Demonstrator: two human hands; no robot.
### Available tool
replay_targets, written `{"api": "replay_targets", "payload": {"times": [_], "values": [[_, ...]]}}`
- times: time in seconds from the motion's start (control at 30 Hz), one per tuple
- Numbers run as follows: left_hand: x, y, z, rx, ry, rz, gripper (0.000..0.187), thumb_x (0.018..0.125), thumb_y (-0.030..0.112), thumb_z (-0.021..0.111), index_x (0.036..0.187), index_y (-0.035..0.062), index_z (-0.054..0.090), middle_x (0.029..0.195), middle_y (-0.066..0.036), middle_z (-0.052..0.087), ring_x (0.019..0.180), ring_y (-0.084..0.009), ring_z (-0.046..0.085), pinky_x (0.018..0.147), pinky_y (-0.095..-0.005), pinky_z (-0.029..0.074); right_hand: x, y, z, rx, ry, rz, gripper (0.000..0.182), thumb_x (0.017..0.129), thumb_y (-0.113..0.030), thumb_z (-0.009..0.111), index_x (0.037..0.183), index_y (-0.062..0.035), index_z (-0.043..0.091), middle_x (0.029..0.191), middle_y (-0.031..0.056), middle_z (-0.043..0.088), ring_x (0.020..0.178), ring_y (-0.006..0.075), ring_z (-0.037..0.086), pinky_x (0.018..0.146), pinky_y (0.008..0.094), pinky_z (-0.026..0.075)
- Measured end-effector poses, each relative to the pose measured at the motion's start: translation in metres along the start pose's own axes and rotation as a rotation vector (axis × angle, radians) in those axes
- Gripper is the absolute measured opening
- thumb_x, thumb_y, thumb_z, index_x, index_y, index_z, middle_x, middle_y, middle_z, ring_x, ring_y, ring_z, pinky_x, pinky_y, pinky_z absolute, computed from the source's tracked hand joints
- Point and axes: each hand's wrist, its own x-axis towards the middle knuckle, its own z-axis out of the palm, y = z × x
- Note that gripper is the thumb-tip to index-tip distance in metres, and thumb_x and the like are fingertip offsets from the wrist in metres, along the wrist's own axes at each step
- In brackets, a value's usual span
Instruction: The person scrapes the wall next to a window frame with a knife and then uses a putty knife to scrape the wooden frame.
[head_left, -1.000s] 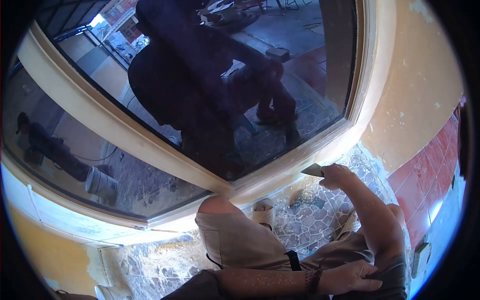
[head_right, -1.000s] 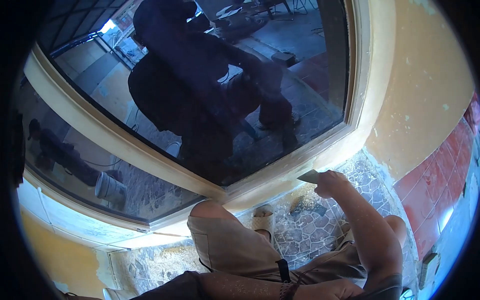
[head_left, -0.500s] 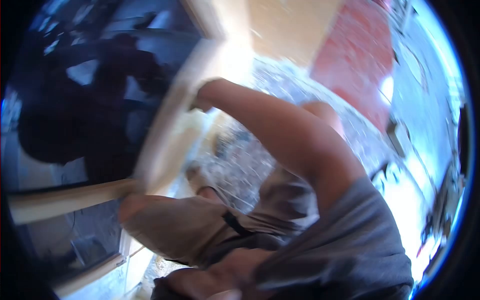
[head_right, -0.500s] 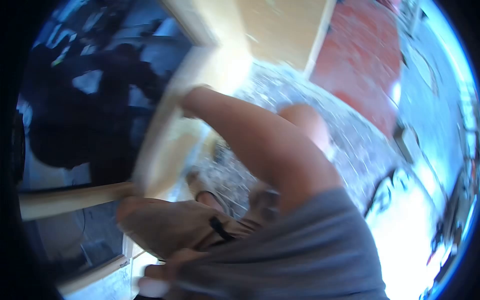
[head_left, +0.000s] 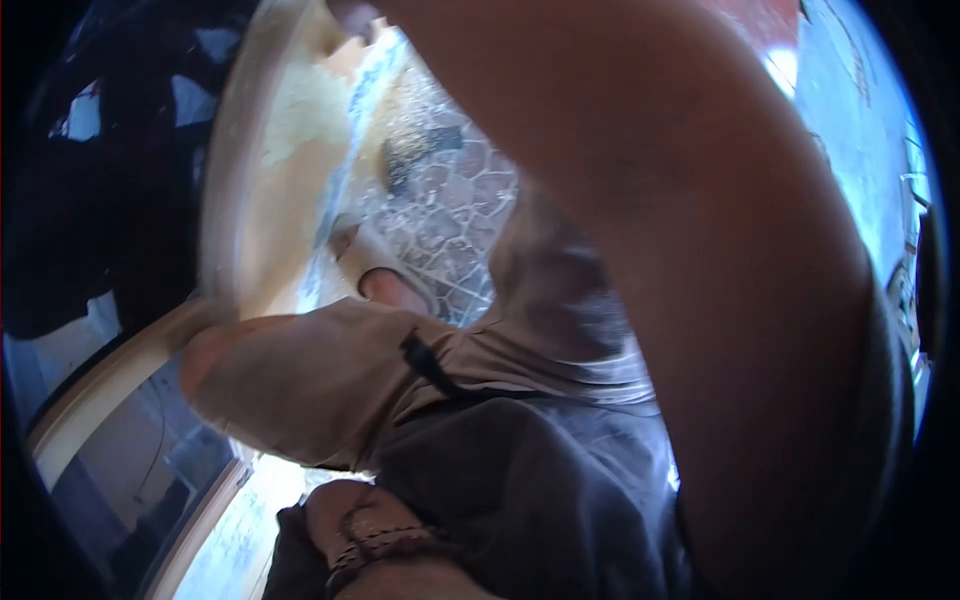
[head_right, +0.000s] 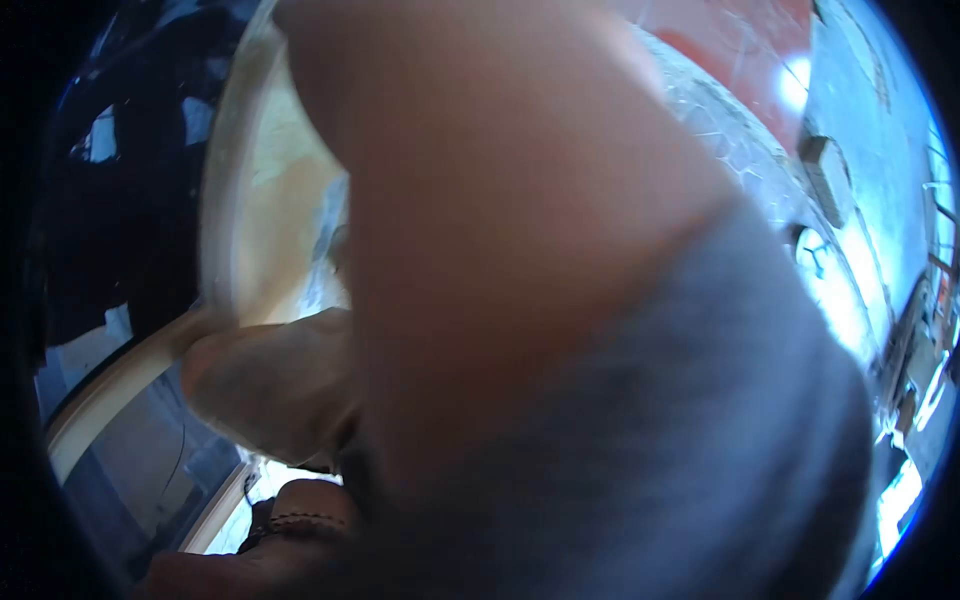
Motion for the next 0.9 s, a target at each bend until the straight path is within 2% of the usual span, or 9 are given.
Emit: {"api": "replay_targets", "payload": {"times": [0.4,0.57,0.6,0.67,0.7,0.77,0.83,0.87,0.9], "values": [[0.005,-0.012,0.011,0.009,-0.075,0.012,0.028,0.094,0.025,0.049,0.098,-0.0008,0.059,0.082,-0.002,0.061,0.077,-0.0078,0.055,0.073,-0.0218,0.043,-0.039,0.112,-0.028,0.073,-0.239,0.618,0.031,0.079,-0.026,0.066,0.095,0.0005,0.064,0.078,0.0159,0.065,0.07,0.0267,0.063,0.065,0.0437,0.049],[0.009,-0.024,0.015,0.029,-0.096,0.011,0.028,0.094,0.026,0.049,0.095,-0.0007,0.06,0.081,-0.004,0.062,0.077,-0.0089,0.056,0.073,-0.0221,0.043,-0.057,0.146,-0.028,0.066,-0.332,0.762,0.031,0.08,-0.026,0.066,0.091,0.0025,0.065,0.075,0.0162,0.065,0.065,0.0264,0.063,0.063,0.0437,0.05],[0.009,-0.025,0.016,0.033,-0.094,0.012,0.029,0.094,0.026,0.049,0.095,-0.0007,0.06,0.081,-0.004,0.062,0.078,-0.0091,0.056,0.074,-0.0221,0.043,-0.061,0.151,-0.024,0.063,-0.322,0.754,0.031,0.08,-0.027,0.067,0.09,0.0029,0.065,0.074,0.0162,0.065,0.064,0.0264,0.063,0.062,0.0437,0.05],[0.009,-0.025,0.015,0.063,-0.091,0.015,0.029,0.094,0.026,0.05,0.093,-0.0006,0.061,0.081,-0.004,0.062,0.078,-0.0095,0.057,0.074,-0.0223,0.044,-0.066,0.157,-0.017,0.048,-0.269,0.658,0.032,0.081,-0.025,0.067,0.076,0.0061,0.064,0.06,0.0143,0.06,0.052,0.0243,0.058,0.051,0.0409,0.047],[0.008,-0.025,0.016,0.08,-0.086,0.008,0.029,0.094,0.026,0.05,0.093,-0.0006,0.061,0.081,-0.005,0.062,0.078,-0.0098,0.057,0.074,-0.0223,0.044,-0.072,0.166,-0.005,0.156,-0.161,0.633,0.033,0.081,-0.025,0.067,0.076,0.0071,0.063,0.06,0.0145,0.059,0.052,0.0252,0.058,0.05,0.0415,0.047],[0.003,-0.024,0.013,0.117,-0.05,-0.03,0.03,0.093,0.027,0.05,0.092,-0.0006,0.061,0.081,-0.005,0.063,0.078,-0.0102,0.058,0.074,-0.0224,0.044,-0.079,0.167,0.009,0.241,-0.155,0.814,0.035,0.084,-0.025,0.063,0.075,0.0089,0.062,0.061,0.0156,0.06,0.052,0.0246,0.058,0.046,0.0391,0.047],[-0.001,-0.02,-0.001,0.149,0.042,-0.094,0.03,0.093,0.027,0.05,0.09,-0.0005,0.061,0.08,-0.005,0.063,0.079,-0.0106,0.058,0.075,-0.0226,0.044,-0.096,0.163,0.016,0.426,-0.08,0.888,0.031,0.087,-0.022,0.058,0.08,0.0078,0.058,0.06,0.0125,0.057,0.049,0.022,0.056,0.043,0.0388,0.046],[-0.004,-0.019,-0.013,0.159,0.108,-0.129,0.03,0.093,0.027,0.05,0.09,-0.0005,0.061,0.08,-0.006,0.063,0.079,-0.0109,0.058,0.075,-0.0226,0.045,-0.104,0.153,0.015,0.624,-0.001,0.916,0.026,0.086,-0.021,0.058,0.084,0.0051,0.054,0.06,0.009,0.053,0.046,0.0194,0.051,0.041,0.0374,0.044],[-0.007,-0.017,-0.027,0.152,0.173,-0.159,0.028,0.093,0.026,0.051,0.091,-0.0002,0.062,0.082,-0.007,0.064,0.08,-0.0111,0.059,0.075,-0.0234,0.045,-0.106,0.155,0.031,0.82,0.181,0.906,0.021,0.087,-0.019,0.056,0.085,0.0015,0.052,0.059,0.006,0.049,0.044,0.0176,0.046,0.04,0.0357,0.042]]}}
